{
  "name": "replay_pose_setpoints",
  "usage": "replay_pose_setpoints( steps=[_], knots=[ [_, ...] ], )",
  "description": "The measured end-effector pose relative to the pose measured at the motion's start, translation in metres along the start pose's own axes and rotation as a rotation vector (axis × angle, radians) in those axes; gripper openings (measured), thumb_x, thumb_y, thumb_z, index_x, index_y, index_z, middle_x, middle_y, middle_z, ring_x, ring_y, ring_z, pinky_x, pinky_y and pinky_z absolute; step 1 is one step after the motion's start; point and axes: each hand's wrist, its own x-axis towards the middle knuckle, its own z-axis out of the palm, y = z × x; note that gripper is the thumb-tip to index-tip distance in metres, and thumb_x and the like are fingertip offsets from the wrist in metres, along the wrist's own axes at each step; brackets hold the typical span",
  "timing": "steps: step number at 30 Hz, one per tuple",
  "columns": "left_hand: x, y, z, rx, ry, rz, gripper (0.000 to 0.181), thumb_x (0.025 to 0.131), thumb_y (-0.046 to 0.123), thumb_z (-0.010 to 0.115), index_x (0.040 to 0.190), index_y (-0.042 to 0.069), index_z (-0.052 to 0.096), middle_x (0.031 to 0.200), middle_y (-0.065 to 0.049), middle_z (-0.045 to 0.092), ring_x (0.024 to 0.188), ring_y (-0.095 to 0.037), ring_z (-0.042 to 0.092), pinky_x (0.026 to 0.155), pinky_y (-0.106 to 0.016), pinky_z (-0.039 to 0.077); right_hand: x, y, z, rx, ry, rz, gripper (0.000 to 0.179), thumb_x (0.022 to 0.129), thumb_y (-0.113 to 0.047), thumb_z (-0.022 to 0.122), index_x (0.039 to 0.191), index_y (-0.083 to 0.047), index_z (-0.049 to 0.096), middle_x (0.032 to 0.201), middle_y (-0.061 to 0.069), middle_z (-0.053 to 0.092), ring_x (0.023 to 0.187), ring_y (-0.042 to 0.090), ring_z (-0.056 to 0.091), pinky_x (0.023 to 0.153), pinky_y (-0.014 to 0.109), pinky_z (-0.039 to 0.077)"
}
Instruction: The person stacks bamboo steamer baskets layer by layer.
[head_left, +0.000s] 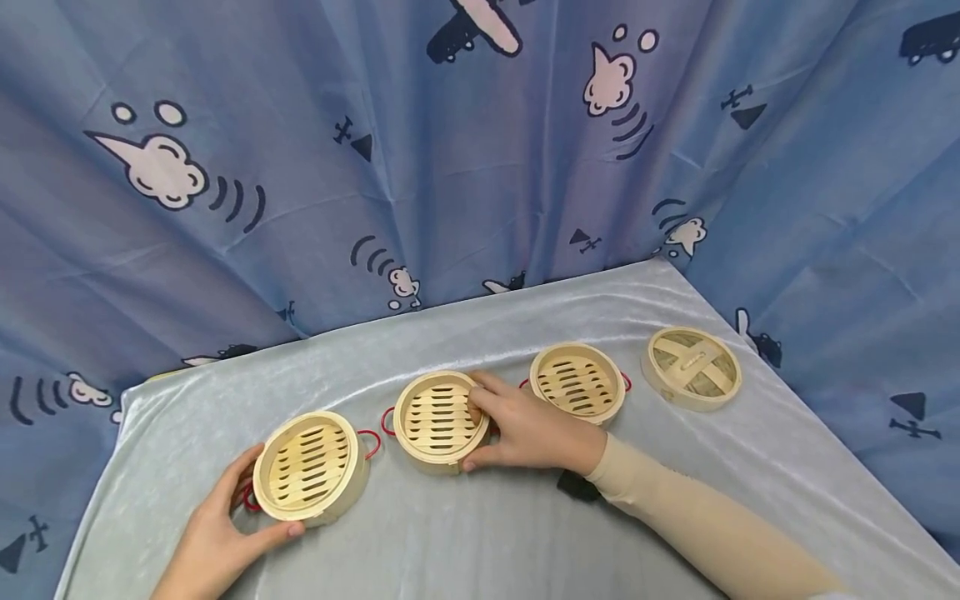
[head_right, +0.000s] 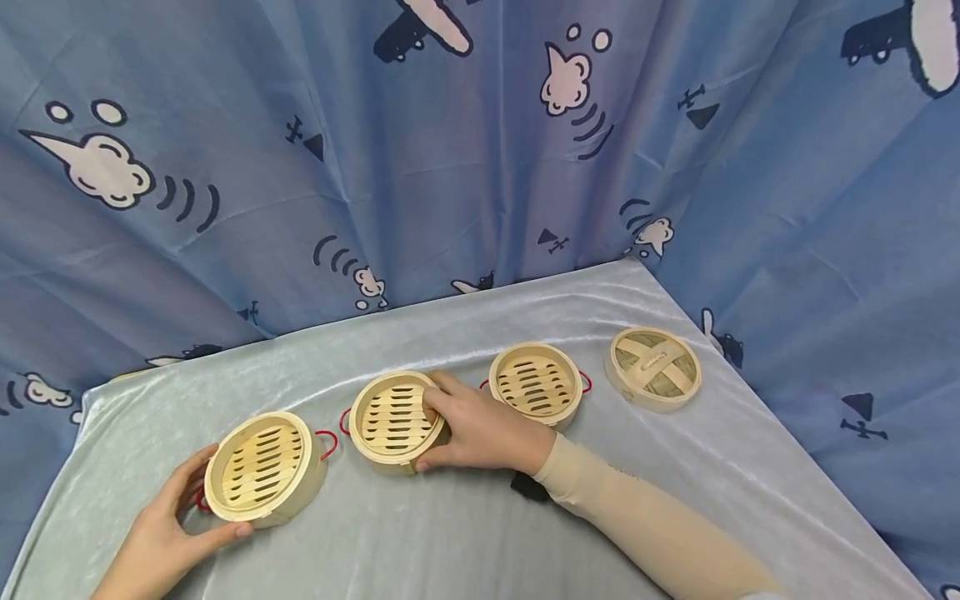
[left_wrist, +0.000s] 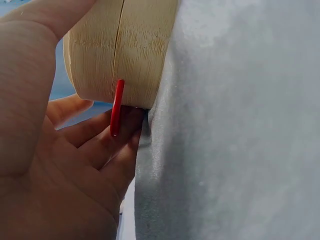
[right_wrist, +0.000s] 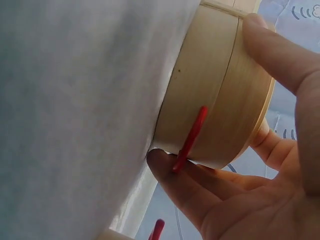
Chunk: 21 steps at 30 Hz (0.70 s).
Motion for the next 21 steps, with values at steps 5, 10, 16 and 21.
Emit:
replay_pose_setpoints(
  steps=[5,10,16,21],
  knots=[
    [0.0002,-0.0010,-0.0002,-0.031,-0.004,0.010,0.113,0.062,0.024,0.097,0.155,0.021,0.033,0.134,-0.009,0.056,0.110,0.006,0.049,0.088,-0.005,0.035,0.0004,0.0010,0.0004,-0.002,-0.008,-0.002,0.058,0.072,-0.066,0.078,0.090,-0.021,0.046,0.133,0.002,0.043,0.092,0.009,0.053,0.073,0.024,0.048],
    [-0.0007,-0.0013,-0.0019,-0.049,-0.020,-0.002,0.113,0.064,0.023,0.096,0.156,0.022,0.030,0.136,-0.011,0.055,0.115,0.007,0.047,0.090,-0.004,0.034,0.0028,0.0010,0.0015,0.004,-0.005,0.000,0.057,0.072,-0.066,0.078,0.090,-0.022,0.046,0.134,0.002,0.043,0.094,0.008,0.053,0.075,0.023,0.048],
    [-0.0012,-0.0019,-0.0024,-0.054,-0.027,-0.002,0.114,0.064,0.023,0.096,0.156,0.025,0.029,0.136,-0.009,0.055,0.115,0.005,0.047,0.090,-0.006,0.034,0.0026,-0.0009,0.0013,0.009,0.006,0.025,0.057,0.070,-0.067,0.079,0.090,-0.023,0.048,0.139,0.004,0.044,0.100,0.008,0.053,0.079,0.025,0.049],
    [-0.0007,-0.0025,-0.0012,-0.045,-0.027,0.000,0.115,0.064,0.025,0.096,0.156,0.024,0.028,0.136,-0.007,0.055,0.115,0.004,0.047,0.089,-0.007,0.033,0.0016,-0.0028,-0.0010,0.003,0.013,0.050,0.057,0.069,-0.068,0.079,0.091,-0.025,0.050,0.143,0.004,0.043,0.104,0.007,0.053,0.082,0.026,0.049]
  ],
)
